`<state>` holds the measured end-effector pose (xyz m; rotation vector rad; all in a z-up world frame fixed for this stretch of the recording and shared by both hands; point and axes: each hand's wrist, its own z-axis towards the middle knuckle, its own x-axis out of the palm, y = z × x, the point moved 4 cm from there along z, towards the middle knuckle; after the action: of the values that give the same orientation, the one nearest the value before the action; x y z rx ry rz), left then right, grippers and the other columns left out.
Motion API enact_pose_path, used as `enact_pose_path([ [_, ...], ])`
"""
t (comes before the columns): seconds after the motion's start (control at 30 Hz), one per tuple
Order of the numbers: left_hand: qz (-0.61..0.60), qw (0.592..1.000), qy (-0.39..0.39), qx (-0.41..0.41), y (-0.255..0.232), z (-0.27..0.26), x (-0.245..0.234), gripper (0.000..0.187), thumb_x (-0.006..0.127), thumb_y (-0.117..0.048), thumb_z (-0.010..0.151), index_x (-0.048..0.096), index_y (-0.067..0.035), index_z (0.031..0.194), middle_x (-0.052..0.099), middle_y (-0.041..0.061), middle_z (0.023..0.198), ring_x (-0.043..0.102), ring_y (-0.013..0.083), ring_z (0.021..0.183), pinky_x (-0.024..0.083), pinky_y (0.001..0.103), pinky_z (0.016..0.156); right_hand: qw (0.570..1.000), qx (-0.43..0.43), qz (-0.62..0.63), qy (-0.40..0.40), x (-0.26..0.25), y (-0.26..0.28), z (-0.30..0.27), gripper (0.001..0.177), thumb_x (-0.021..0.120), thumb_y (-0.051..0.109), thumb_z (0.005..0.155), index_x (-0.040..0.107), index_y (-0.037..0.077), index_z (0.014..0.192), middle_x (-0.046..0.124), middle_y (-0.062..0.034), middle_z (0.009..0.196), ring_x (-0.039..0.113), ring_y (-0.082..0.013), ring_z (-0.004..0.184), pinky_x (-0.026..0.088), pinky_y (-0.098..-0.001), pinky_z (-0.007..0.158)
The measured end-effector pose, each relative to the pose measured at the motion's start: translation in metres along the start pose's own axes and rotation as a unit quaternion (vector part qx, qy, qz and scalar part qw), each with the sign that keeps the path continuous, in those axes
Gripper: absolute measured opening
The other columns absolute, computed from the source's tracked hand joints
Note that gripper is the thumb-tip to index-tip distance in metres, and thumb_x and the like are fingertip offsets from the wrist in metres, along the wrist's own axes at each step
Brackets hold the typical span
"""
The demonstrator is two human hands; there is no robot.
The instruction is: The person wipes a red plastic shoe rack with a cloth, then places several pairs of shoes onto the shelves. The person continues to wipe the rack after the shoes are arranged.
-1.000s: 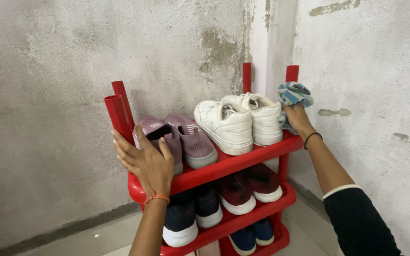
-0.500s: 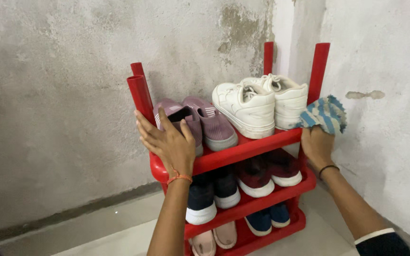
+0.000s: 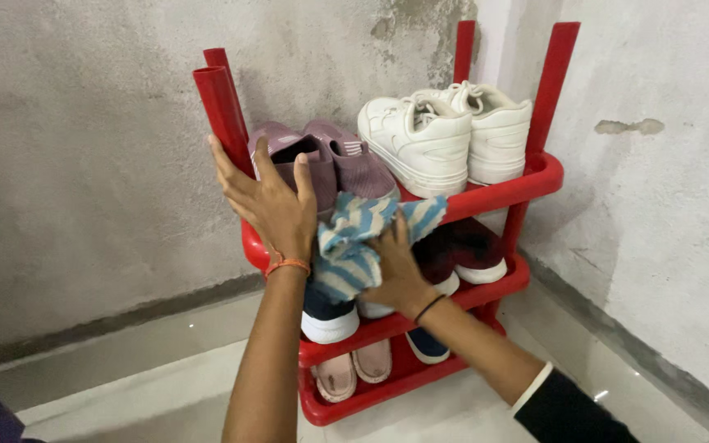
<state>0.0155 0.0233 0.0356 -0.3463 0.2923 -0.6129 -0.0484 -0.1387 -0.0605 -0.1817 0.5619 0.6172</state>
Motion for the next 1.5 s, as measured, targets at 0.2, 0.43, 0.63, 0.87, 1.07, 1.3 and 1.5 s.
enact_pose_path([
  [0.2,-0.007,1.0,0.007,-0.014,-0.005,-0.001,-0.002,0.057,0.065,-0.048,0.104,0.058,-0.008,0.145,0.004,0.02,0.17,0.015,0.0448,0.155,0.026,0.065,0.122,0.95,0.047,-0.291,0.106,-0.036,-0.14,-0.046,0.042,0.069,0.027,0.08,0.072,0.022,0.121,0.05,-0.015,0.149,0.029,-0.0464,0.147,0.003,-0.0722,0.12],
  [0.43,-0.001,1.0,0.002,-0.015,-0.008,0.001,-0.007,0.057,0.067,-0.048,0.1,0.06,-0.01,0.142,0.004,0.02,0.169,0.016,0.046,0.154,0.026,0.064,0.122,0.949,0.256,-0.186,-0.005,-0.089,-0.215,-0.055,0.047,0.067,0.028,0.08,0.069,0.018,0.126,0.052,-0.0177,0.147,0.034,-0.0461,0.144,0.004,-0.0734,0.117],
  [0.63,0.012,1.0,-0.002,0.0,-0.005,-0.001,-0.002,0.057,0.068,-0.05,0.101,0.061,-0.009,0.141,0.004,0.022,0.168,0.016,0.0469,0.154,0.026,0.064,0.121,0.954,0.141,-0.234,-0.123,-0.035,-0.114,-0.047,0.052,0.065,0.029,0.079,0.066,0.015,0.129,0.054,-0.0201,0.145,0.038,-0.0459,0.141,0.006,-0.0745,0.115],
  [0.87,0.013,1.0,-0.011,0.006,0.001,-0.001,0.0,0.054,0.07,-0.045,0.104,0.062,-0.008,0.141,0.007,0.021,0.171,0.021,0.0466,0.154,0.032,0.061,0.123,0.98,0.032,-0.197,-0.022,0.045,0.025,-0.001,0.058,0.063,0.03,0.079,0.063,0.012,0.134,0.057,-0.0228,0.143,0.042,-0.0456,0.138,0.008,-0.0757,0.112],
  [1.07,0.048,0.999,-0.012,0.005,-0.004,-0.002,0.0,0.051,0.072,-0.042,0.098,0.064,-0.007,0.135,0.007,0.022,0.17,0.022,0.0461,0.153,0.034,0.062,0.119,0.976,-0.027,-0.213,-0.023,-0.003,-0.078,-0.024,0.055,0.063,0.033,0.085,0.062,0.013,0.137,0.057,-0.0201,0.144,0.046,-0.0414,0.137,0.017,-0.0687,0.114],
  [1.3,0.089,0.996,-0.005,0.007,-0.005,-0.003,0.005,0.053,0.069,-0.045,0.099,0.065,-0.009,0.137,0.004,0.025,0.169,0.019,0.0486,0.153,0.033,0.065,0.117,0.963,0.164,-0.201,-0.066,-0.096,-0.235,-0.118,0.06,0.064,0.038,0.087,0.06,0.007,0.139,0.055,-0.0256,0.143,0.047,-0.0414,0.133,0.03,-0.058,0.11],
  [1.5,0.113,0.994,0.006,0.005,-0.006,-0.003,0.008,0.052,0.065,-0.048,0.1,0.065,-0.012,0.137,0.004,0.028,0.168,0.018,0.0499,0.153,0.031,0.066,0.116,0.93,0.344,0.111,-0.07,-0.105,-0.334,-0.155,0.057,0.055,0.047,0.098,0.059,0.003,0.134,0.061,-0.024,0.128,0.056,-0.0353,0.116,0.046,-0.0484,0.096],
])
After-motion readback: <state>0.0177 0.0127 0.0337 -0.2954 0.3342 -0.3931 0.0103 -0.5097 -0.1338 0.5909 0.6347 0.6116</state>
